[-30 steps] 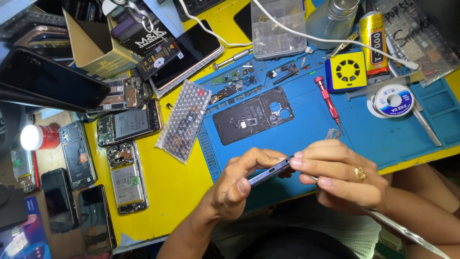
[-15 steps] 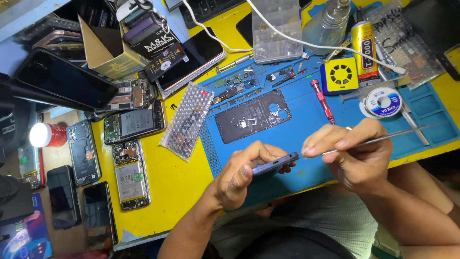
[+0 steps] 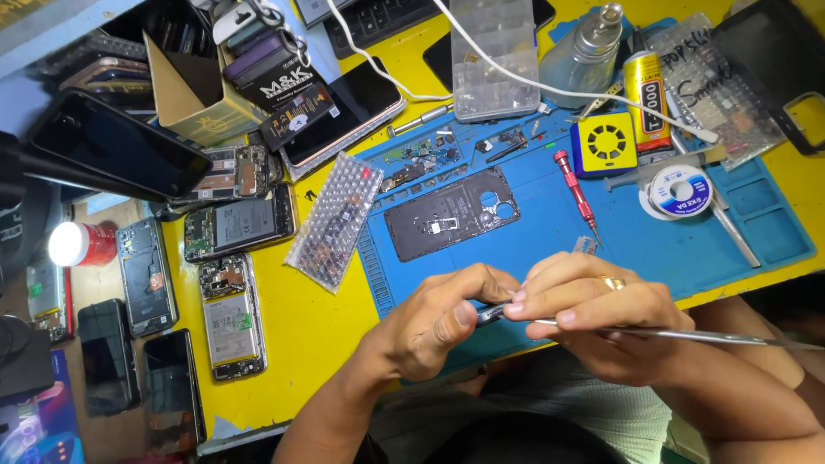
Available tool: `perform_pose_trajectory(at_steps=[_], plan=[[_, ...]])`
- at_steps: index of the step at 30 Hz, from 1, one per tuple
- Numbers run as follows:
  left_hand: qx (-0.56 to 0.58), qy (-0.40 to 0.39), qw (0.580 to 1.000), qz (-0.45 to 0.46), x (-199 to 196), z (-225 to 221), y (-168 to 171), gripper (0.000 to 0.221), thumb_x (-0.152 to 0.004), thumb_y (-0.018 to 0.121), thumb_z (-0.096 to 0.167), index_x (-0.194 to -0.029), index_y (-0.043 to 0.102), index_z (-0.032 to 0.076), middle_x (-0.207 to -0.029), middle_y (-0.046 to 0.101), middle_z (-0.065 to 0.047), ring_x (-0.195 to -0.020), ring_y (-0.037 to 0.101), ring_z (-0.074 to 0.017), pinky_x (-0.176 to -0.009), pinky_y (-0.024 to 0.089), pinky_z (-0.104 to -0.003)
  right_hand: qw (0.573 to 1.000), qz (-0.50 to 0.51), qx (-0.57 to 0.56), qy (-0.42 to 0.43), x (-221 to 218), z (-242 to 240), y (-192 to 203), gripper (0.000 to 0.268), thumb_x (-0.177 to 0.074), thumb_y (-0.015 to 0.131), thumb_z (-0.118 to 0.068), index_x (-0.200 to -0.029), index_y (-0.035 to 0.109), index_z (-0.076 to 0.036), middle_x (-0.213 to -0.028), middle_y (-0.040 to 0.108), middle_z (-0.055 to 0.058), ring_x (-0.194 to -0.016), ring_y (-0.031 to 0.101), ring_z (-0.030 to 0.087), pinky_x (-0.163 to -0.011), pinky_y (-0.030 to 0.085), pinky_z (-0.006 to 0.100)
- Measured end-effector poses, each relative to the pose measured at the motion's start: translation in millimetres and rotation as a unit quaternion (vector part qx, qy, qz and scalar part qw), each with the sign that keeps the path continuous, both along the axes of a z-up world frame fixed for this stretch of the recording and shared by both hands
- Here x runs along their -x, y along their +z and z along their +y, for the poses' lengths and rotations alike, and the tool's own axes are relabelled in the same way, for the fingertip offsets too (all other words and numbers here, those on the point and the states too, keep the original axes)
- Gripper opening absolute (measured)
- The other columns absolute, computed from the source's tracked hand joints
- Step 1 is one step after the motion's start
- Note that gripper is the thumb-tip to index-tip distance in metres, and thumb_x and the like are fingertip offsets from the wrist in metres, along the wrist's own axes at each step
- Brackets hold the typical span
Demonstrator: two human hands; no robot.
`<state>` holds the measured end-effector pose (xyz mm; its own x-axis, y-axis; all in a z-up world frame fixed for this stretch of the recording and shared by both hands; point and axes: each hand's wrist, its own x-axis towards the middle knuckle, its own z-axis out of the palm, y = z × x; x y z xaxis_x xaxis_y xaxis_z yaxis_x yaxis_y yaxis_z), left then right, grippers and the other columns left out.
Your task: Disassembling a mobile phone by removing screws and prying the screen and internal frame apart to access internal components.
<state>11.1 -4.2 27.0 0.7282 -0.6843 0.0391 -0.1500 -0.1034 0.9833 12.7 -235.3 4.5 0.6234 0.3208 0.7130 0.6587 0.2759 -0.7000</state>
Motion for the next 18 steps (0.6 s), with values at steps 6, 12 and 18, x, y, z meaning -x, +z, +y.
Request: perform_pose_trajectory(at_steps=[6,12,18], plan=[[-0.018,-0.002,1.0,-0.009,-2,-3,4,0.079,-0.104,0.015,0.07,-0.117,0.056,0.004,-0.125,0.065,-0.014,-0.099,0.07,-0.0288,-0.087,0.054,-0.04,0.997,-0.06,0.024,-0.042,-1,3,5,0.031,-0.092,0.071,0.001,-0.113,0.052,-0.011,-0.106,0.078,0.017,-0.098,0.081,0.028,-0.087,0.071,0.042],[0.006,0.012,1.0,0.002,-1,-6,5,0.073,-0.104,0.017,0.067,-0.109,0.053,0.004,-0.122,0.064,-0.015,-0.095,0.069,-0.0294,-0.081,0.054,-0.04,0.969,-0.203,0.105,-0.093,1,-4,-8,0.042,-0.093,0.077,0.002,-0.123,0.049,-0.005,-0.121,0.071,0.02,-0.11,0.077,0.026,-0.096,0.072,0.047],[0.02,0.018,0.999,-0.026,1,-8,-1,0.064,-0.108,0.017,0.06,-0.104,0.05,0.005,-0.122,0.064,-0.017,-0.111,0.066,-0.0329,-0.096,0.049,-0.043,0.961,-0.236,0.094,-0.109,-2,7,-10,0.042,-0.091,0.08,0.005,-0.119,0.049,-0.003,-0.118,0.07,0.023,-0.109,0.076,0.027,-0.093,0.072,0.048]])
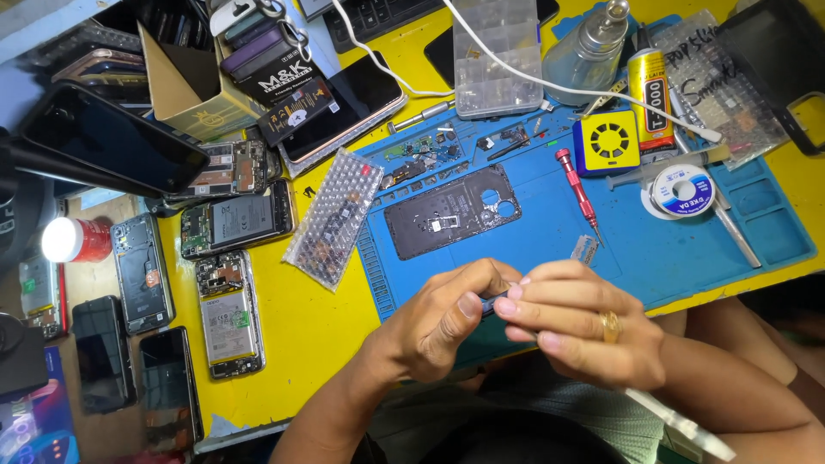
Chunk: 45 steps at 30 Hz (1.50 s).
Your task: Disassembling a mobile phone by removing screws and prying the screen and internal frame apart to access internal components.
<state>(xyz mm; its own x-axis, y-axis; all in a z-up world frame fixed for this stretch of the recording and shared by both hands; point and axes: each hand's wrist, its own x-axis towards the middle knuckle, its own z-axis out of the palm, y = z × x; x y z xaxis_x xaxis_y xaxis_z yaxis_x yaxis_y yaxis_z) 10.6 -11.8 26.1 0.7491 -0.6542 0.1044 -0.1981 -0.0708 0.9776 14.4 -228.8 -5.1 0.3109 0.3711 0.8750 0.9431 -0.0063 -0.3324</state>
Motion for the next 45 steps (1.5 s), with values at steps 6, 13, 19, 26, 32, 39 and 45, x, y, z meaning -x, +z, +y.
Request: perform_pose_trajectory(at_steps=[6,13,19,26,32,39,45], plan=[[-0.01,0.004,1.0,-0.007,-3,-3,5,0.069,-0.108,0.012,0.06,-0.11,0.052,0.004,-0.119,0.064,-0.014,-0.106,0.064,-0.0299,-0.095,0.049,-0.04,0.979,0.18,-0.089,0.044,-1,3,7,0.037,-0.088,0.075,0.006,-0.112,0.054,-0.012,-0.108,0.076,0.019,-0.1,0.08,0.026,-0.091,0.069,0.044],[-0.061,0.006,0.997,-0.04,-7,-2,5,0.059,-0.099,0.044,0.059,-0.119,0.059,0.005,-0.124,0.067,-0.012,-0.111,0.068,-0.0259,-0.096,0.051,-0.036,0.983,0.165,-0.084,0.006,1,-1,5,0.036,-0.091,0.073,0.002,-0.115,0.05,-0.014,-0.108,0.076,0.019,-0.101,0.078,0.026,-0.095,0.068,0.043],[-0.16,0.147,0.957,-0.191,25,1,-24,0.029,-0.093,0.075,0.012,-0.119,0.065,0.008,-0.109,0.076,-0.006,-0.092,0.076,-0.0271,-0.075,0.056,-0.037,0.978,0.113,-0.153,-0.084,10,-18,-46,0.027,-0.088,0.065,0.013,-0.106,0.052,-0.003,-0.099,0.072,0.023,-0.095,0.073,0.035,-0.088,0.071,0.049],[-0.271,0.18,0.886,-0.33,34,7,-11,0.027,-0.102,0.068,0.011,-0.128,0.064,0.003,-0.091,0.073,-0.007,-0.069,0.068,-0.0259,-0.062,0.051,-0.039,0.912,0.291,-0.252,-0.144,47,-12,-86,0.021,-0.093,0.068,0.008,-0.104,0.056,-0.006,-0.107,0.069,0.027,-0.102,0.076,0.044,-0.092,0.072,0.054],[-0.399,0.104,0.832,-0.371,32,19,-19,0.023,-0.102,0.065,0.022,-0.123,0.073,0.014,-0.077,0.063,0.0,-0.056,0.058,-0.0246,-0.052,0.044,-0.039,0.879,0.416,-0.221,-0.073,43,-30,-77,0.019,-0.096,0.069,-0.005,-0.11,0.058,-0.013,-0.1,0.072,0.023,-0.095,0.078,0.041,-0.087,0.072,0.051],[-0.386,0.112,0.833,-0.38,31,21,-22,0.021,-0.104,0.062,0.019,-0.12,0.074,0.013,-0.076,0.061,0.0,-0.057,0.054,-0.0233,-0.054,0.043,-0.037,0.919,0.378,-0.091,-0.06,25,-36,-58,0.034,-0.088,0.071,0.005,-0.101,0.043,-0.008,-0.095,0.071,0.025,-0.09,0.08,0.04,-0.083,0.073,0.048],[-0.383,0.112,0.835,-0.379,31,22,-23,0.02,-0.104,0.061,0.017,-0.118,0.074,0.012,-0.078,0.062,-0.001,-0.06,0.055,-0.0228,-0.057,0.043,-0.037,0.92,0.383,-0.074,-0.032,20,-38,-51,0.032,-0.087,0.072,0.004,-0.101,0.046,-0.008,-0.094,0.072,0.023,-0.091,0.081,0.037,-0.083,0.075,0.046]])
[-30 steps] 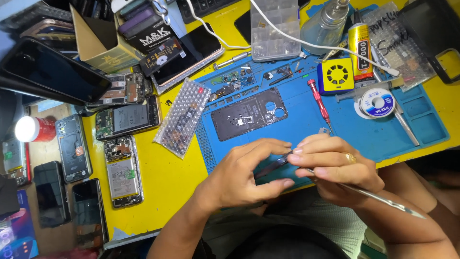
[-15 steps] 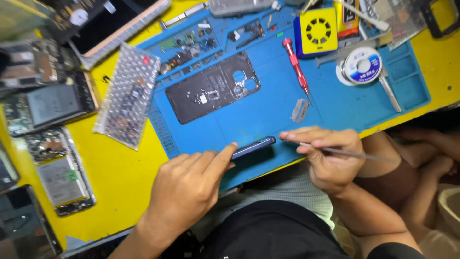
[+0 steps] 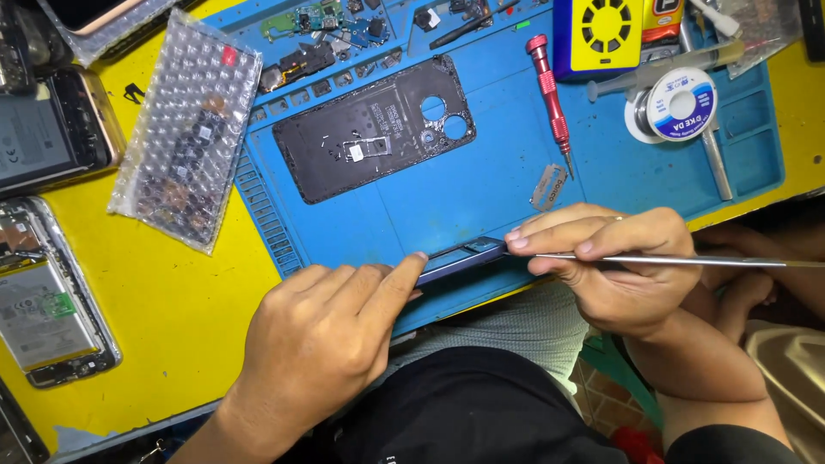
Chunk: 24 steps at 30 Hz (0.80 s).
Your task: Disassembling a mobile phone by removing screws and prying the screen and internal frame apart to access internal components.
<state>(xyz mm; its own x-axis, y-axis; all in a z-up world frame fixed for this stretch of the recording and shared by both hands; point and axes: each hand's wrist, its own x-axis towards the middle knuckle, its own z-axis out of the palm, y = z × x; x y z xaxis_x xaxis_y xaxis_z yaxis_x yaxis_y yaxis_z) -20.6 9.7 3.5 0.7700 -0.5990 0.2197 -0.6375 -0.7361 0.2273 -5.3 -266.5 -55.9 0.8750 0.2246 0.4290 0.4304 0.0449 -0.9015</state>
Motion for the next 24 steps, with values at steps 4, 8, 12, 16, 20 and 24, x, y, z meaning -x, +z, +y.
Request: perform_pose_trajectory(at_steps=[4,8,12,16,20,24], plan=[[0.011,-0.005,1.0,0.008,-1,0,-1,0.019,-0.104,0.06,0.016,-0.115,0.074,0.01,-0.075,0.06,-0.001,-0.061,0.054,-0.0232,-0.057,0.043,-0.038,1.0,0.009,-0.002,0.021,0,-5,-1,0.031,-0.087,0.074,0.004,-0.105,0.052,-0.01,-0.101,0.073,0.021,-0.097,0.081,0.035,-0.087,0.076,0.046],[0.012,-0.005,1.0,0.009,-1,1,-2,0.018,-0.103,0.061,0.017,-0.114,0.073,0.011,-0.074,0.059,-0.001,-0.06,0.054,-0.0234,-0.056,0.043,-0.038,1.0,0.003,-0.003,0.025,-2,-7,0,0.031,-0.087,0.073,0.006,-0.104,0.052,-0.009,-0.099,0.073,0.021,-0.096,0.081,0.036,-0.087,0.077,0.047],[0.018,-0.014,1.0,0.001,-1,0,-4,0.019,-0.1,0.058,0.009,-0.112,0.073,0.009,-0.073,0.057,-0.001,-0.06,0.054,-0.0229,-0.056,0.042,-0.037,0.999,0.016,0.01,0.048,-3,-9,4,0.032,-0.089,0.073,0.006,-0.11,0.056,-0.011,-0.104,0.075,0.02,-0.1,0.082,0.035,-0.093,0.076,0.045],[0.025,-0.02,0.999,-0.012,-1,0,-6,0.02,-0.099,0.057,0.005,-0.11,0.073,0.007,-0.074,0.058,-0.001,-0.059,0.054,-0.0217,-0.055,0.042,-0.036,0.998,0.018,0.027,0.047,-6,-7,10,0.039,-0.088,0.073,0.011,-0.113,0.056,-0.013,-0.104,0.075,0.02,-0.1,0.083,0.035,-0.094,0.074,0.044],[0.024,-0.026,0.999,-0.008,-3,1,-7,0.017,-0.102,0.058,0.009,-0.112,0.071,0.006,-0.073,0.056,-0.002,-0.059,0.053,-0.0228,-0.054,0.041,-0.037,0.996,-0.011,0.064,0.062,-9,-7,9,0.051,-0.088,0.074,0.018,-0.12,0.056,-0.017,-0.108,0.075,0.018,-0.101,0.083,0.034,-0.093,0.074,0.041],[0.022,-0.019,1.0,0.004,-3,1,-9,0.016,-0.104,0.058,0.015,-0.112,0.069,0.008,-0.071,0.054,-0.002,-0.058,0.054,-0.0245,-0.055,0.044,-0.038,0.973,-0.163,0.123,0.107,-16,-7,17,0.034,-0.094,0.067,0.008,-0.117,0.046,-0.005,-0.115,0.069,0.029,-0.108,0.077,0.043,-0.097,0.07,0.055]])
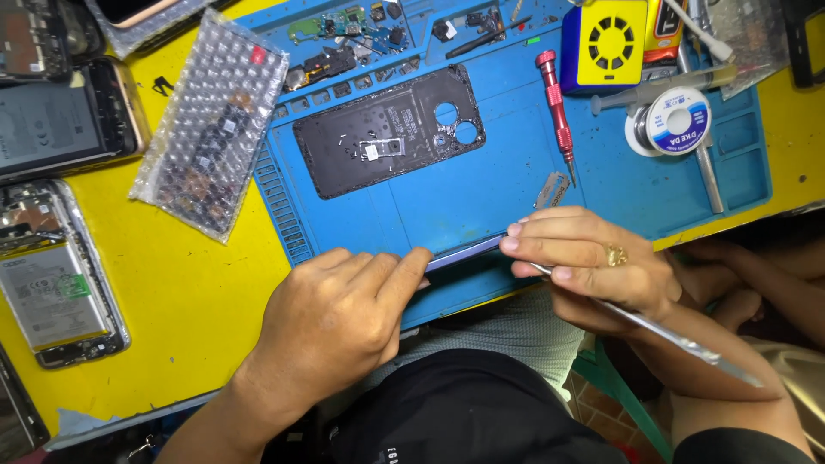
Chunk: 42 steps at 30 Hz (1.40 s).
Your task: Disassembling a mobile phone by removing screws and prying the screen and internal frame apart to access internal components.
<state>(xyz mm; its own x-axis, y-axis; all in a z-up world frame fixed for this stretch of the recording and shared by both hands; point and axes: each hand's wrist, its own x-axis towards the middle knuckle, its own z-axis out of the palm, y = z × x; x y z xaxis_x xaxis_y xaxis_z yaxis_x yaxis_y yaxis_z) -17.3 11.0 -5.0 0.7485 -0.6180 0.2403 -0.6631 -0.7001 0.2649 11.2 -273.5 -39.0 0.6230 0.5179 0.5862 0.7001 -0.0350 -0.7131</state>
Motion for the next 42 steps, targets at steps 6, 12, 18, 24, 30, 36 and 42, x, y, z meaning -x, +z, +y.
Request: perform_pose_trajectory(at_steps=[6,12,18,24,30,36,42], plan=[[0.002,0.001,1.0,-0.008,1,1,-3,0.015,-0.104,0.061,0.022,-0.111,0.068,0.01,-0.069,0.058,-0.001,-0.058,0.058,-0.0261,-0.056,0.046,-0.039,0.985,-0.166,0.044,-0.023,2,9,-14,0.038,-0.09,0.076,0.009,-0.111,0.044,0.001,-0.114,0.069,0.03,-0.105,0.075,0.041,-0.094,0.068,0.058],[0.016,-0.004,1.0,0.007,1,3,-3,0.018,-0.101,0.057,0.02,-0.111,0.066,0.009,-0.068,0.066,-0.005,-0.062,0.068,-0.0273,-0.056,0.051,-0.038,0.984,-0.159,-0.009,-0.077,0,30,-4,0.033,-0.087,0.078,0.01,-0.1,0.051,-0.003,-0.101,0.075,0.024,-0.089,0.077,0.037,-0.078,0.067,0.049],[0.037,0.0,0.999,0.034,5,4,-2,0.026,-0.101,0.054,0.019,-0.12,0.066,0.006,-0.073,0.071,-0.009,-0.068,0.074,-0.0264,-0.06,0.055,-0.034,0.986,-0.041,-0.081,-0.14,-3,41,4,0.029,-0.084,0.08,0.005,-0.084,0.053,-0.007,-0.082,0.08,0.015,-0.07,0.077,0.031,-0.064,0.064,0.039],[0.174,0.072,0.968,0.168,14,22,12,0.045,-0.089,0.075,0.014,-0.131,0.065,0.003,-0.089,0.077,-0.02,-0.083,0.077,-0.0367,-0.072,0.061,-0.043,0.986,0.02,-0.103,-0.131,9,23,-23,0.028,-0.085,0.078,0.006,-0.087,0.052,-0.006,-0.087,0.079,0.019,-0.077,0.078,0.034,-0.07,0.064,0.042],[0.437,0.184,0.855,0.208,40,19,-29,0.025,-0.077,0.089,0.008,-0.099,0.079,0.01,-0.091,0.082,-0.009,-0.085,0.078,-0.0233,-0.075,0.062,-0.031,0.979,0.069,-0.126,-0.142,21,2,-43,0.017,-0.091,0.072,-0.005,-0.098,0.057,-0.009,-0.101,0.075,0.021,-0.095,0.078,0.036,-0.087,0.065,0.044],[0.517,0.125,0.83,0.167,43,6,-31,0.025,-0.08,0.086,-0.001,-0.101,0.072,0.002,-0.103,0.077,-0.014,-0.1,0.078,-0.0233,-0.094,0.066,-0.032,0.992,0.013,-0.087,-0.085,25,21,-6,0.028,-0.085,0.075,0.004,-0.103,0.057,-0.008,-0.097,0.073,0.019,-0.091,0.079,0.03,-0.088,0.07,0.044],[0.495,0.1,0.852,0.139,39,2,-26,0.025,-0.083,0.085,0.0,-0.103,0.07,0.001,-0.104,0.077,-0.014,-0.097,0.079,-0.0243,-0.091,0.066,-0.033,0.999,0.012,-0.019,0.043,20,38,10,0.037,-0.088,0.075,0.007,-0.115,0.056,-0.01,-0.108,0.076,0.016,-0.102,0.081,0.029,-0.099,0.067,0.047]])
